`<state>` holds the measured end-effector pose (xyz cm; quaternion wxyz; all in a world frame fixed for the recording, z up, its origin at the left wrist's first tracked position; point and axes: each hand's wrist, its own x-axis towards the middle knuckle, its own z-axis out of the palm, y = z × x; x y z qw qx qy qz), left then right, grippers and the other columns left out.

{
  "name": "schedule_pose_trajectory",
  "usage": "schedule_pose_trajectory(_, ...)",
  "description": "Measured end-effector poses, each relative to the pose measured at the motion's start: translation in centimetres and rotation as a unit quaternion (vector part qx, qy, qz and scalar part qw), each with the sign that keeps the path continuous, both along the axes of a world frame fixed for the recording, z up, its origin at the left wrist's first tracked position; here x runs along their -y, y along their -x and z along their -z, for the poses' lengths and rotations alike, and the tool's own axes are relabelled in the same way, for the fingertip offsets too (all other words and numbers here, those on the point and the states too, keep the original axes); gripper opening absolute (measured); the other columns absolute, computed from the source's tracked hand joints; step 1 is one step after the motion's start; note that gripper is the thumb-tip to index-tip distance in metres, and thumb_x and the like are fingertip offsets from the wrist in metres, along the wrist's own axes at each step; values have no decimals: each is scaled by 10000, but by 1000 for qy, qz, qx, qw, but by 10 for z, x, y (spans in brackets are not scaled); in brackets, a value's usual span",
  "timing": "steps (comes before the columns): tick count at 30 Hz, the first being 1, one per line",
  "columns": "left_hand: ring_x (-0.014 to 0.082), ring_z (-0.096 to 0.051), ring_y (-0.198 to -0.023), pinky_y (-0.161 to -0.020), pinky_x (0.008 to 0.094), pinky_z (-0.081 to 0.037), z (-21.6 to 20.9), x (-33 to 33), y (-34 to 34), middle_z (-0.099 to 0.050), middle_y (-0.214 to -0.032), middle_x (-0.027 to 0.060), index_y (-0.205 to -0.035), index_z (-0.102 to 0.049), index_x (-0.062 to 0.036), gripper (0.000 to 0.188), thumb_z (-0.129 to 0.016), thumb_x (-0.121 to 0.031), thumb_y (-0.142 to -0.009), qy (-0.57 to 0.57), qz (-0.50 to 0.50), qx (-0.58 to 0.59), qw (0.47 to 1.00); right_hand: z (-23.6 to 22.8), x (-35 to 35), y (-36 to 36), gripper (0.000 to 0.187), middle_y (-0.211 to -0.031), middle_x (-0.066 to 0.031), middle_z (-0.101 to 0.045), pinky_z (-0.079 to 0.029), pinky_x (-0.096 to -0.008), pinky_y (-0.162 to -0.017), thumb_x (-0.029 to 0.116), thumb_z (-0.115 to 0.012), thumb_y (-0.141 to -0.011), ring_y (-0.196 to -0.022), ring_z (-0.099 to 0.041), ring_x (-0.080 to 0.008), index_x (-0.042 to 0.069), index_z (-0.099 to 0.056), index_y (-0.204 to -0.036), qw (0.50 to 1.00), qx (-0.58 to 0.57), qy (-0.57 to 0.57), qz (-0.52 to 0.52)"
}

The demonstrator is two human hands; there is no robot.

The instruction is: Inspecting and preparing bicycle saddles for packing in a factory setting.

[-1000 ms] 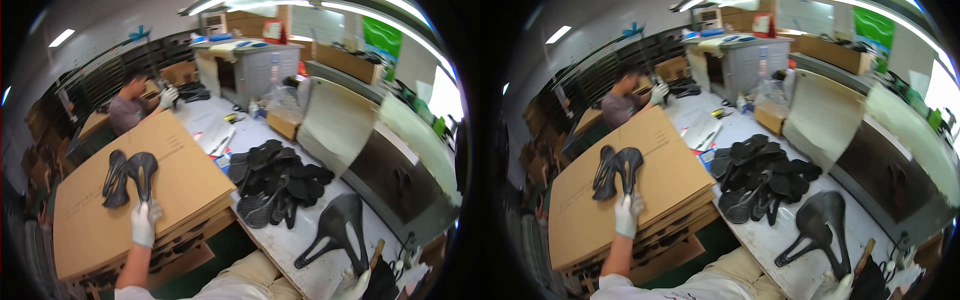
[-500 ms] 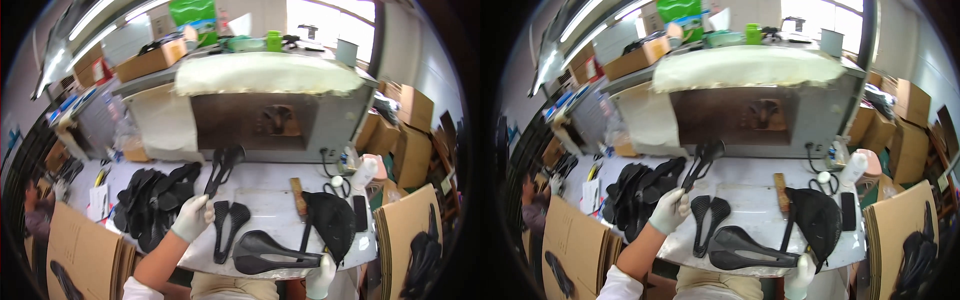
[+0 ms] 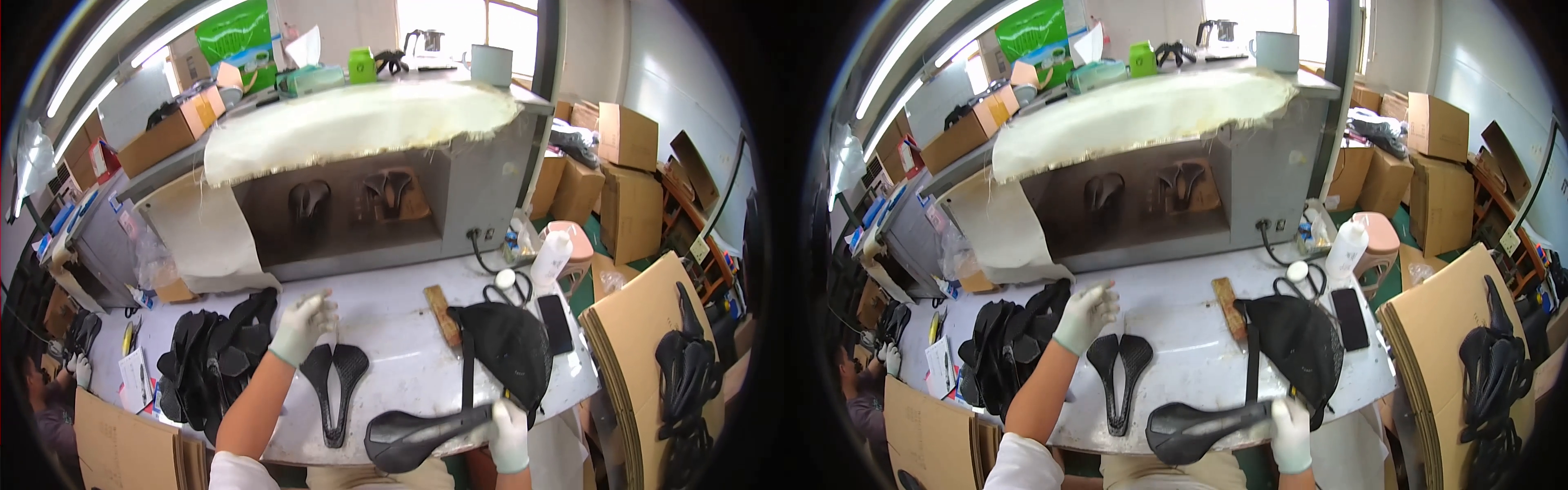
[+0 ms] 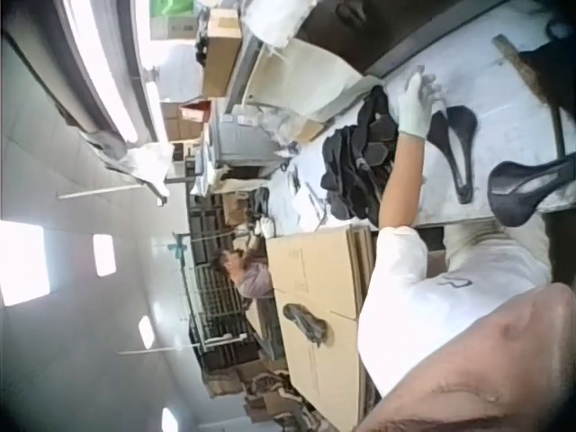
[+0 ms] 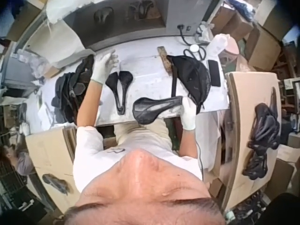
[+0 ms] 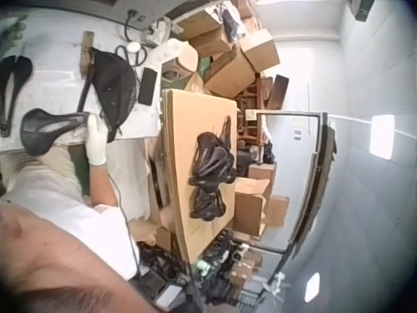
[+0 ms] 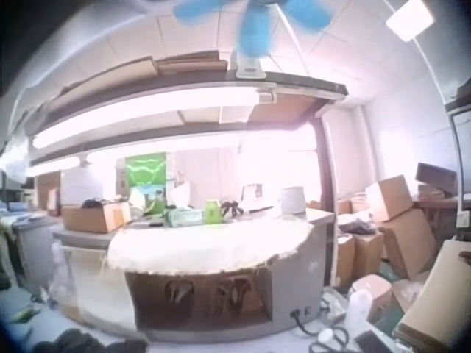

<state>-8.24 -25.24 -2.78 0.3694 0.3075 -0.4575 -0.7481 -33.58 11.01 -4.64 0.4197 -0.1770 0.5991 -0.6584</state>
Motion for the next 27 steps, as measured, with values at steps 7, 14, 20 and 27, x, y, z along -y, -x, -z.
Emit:
schedule_pose_trajectory(7,336,-667,-1170,-1012,438,-540,0,-89,-71,-702,-1237,104,-1079,-748,-106,280,-676,-66,-812,659,165,408,610,9,59,-45,536,-976,-198,-728,-571,-434,-754,321,-758,-917,-843,-721,-335,-52,-639,-1283,793,-592,-99,-104)
schedule_pose_trajectory(14,337,-598,-1277,-1127,537,-439,16,-115,-105,-671,-1256,113,-1115,-722,-113,300,-658,-55,-828,661,137,399,621,-5,71,-70,526,-1071,-217,-729,-575,-507,-818,403,-709,-927,-962,-713,-415,4,-636,-1261,784,-562,-156,-213)
schedule_pose_trajectory(20,387,-684,-993,-927,481,-545,16,-177,-119,-700,-1119,203,-1271,-638,21,443,-665,108,-837,521,-226,326,756,1,60,-122,575,-1053,-199,-733,-584,-503,-817,461,-702,-936,-916,-724,-410,35,-621,-1313,790,-534,-136,-268)
schedule_pose_trajectory(27,234,-656,-694,-556,333,-529,-69,-222,-102,-702,-932,111,-1138,-777,-163,332,-796,-114,-810,608,-78,364,701,-22,69,-139,790,-1243,-222,-660,-512,-479,-1019,303,-827,-859,-1208,-626,-389,-64,-460,-1455,840,-495,38,-221)
